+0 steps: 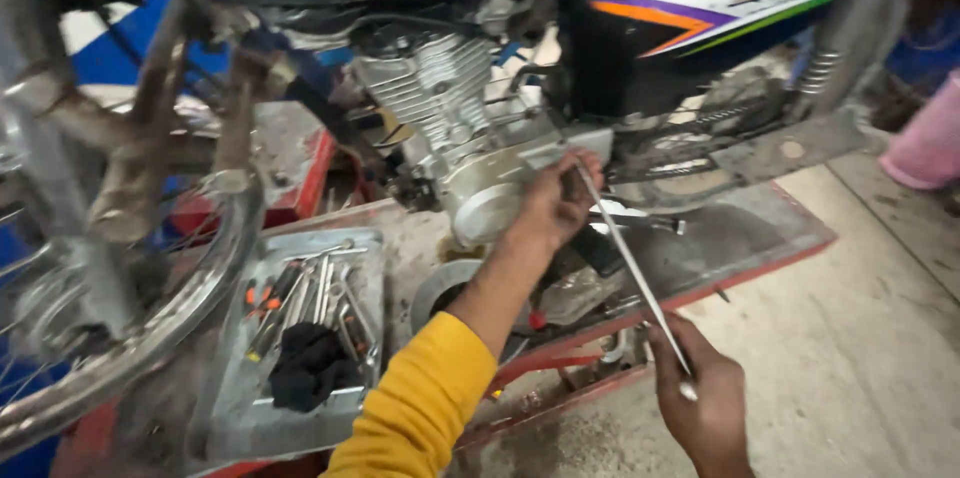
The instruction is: Reassembling the engine side cover of a motorcycle and tightening the bolts with a T-handle wrench.
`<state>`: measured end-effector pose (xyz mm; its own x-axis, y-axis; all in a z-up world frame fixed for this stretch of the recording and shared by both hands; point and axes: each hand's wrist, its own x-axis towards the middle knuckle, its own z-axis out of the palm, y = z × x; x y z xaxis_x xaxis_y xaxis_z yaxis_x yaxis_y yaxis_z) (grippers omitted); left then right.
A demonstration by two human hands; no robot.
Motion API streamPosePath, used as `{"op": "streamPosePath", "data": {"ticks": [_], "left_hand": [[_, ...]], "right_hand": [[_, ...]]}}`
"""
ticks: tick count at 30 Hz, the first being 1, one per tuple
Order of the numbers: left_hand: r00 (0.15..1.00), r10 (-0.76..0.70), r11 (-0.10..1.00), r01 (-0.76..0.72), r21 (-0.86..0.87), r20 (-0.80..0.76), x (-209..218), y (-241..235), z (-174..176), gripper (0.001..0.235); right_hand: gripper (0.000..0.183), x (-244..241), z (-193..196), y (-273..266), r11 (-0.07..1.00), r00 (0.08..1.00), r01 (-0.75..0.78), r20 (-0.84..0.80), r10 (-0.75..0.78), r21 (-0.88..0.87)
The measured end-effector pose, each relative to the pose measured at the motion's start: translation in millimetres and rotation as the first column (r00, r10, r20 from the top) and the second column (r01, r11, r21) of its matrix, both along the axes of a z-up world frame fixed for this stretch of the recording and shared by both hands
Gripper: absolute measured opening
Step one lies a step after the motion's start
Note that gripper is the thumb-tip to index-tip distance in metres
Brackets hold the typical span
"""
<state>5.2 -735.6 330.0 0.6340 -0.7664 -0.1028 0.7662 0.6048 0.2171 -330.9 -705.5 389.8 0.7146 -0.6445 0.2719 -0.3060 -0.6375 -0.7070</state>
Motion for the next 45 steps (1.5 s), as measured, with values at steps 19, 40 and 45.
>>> {"op": "streamPosePath", "data": {"ticks": [19,40,45], "left_hand": [[0.968,0.216,0.94,-0.172,0.294,-0.124,-50.2,27.1,61.2,0.019],[0.935,-0.33,0.868,0.246,0.431,0.132,-168.8,62.3,80.2,0.027],[0.928,-0.342,0.88,0.26,0.397,0.148,-173.0,73.0,86.5,0.028]], "right_hand": [[0.032,16.9,34.8,-6.7,0.971,0.976,0.053,-0.219,0.0,0.235],[0.085,-0.2,5.9,30.5,0.735,0.949,0.191,0.071,-0.309,0.651],[0.022,-12.6,-29.7,1.1,0.655,0.852,0.461,0.091,-0.516,-0.599]]}}
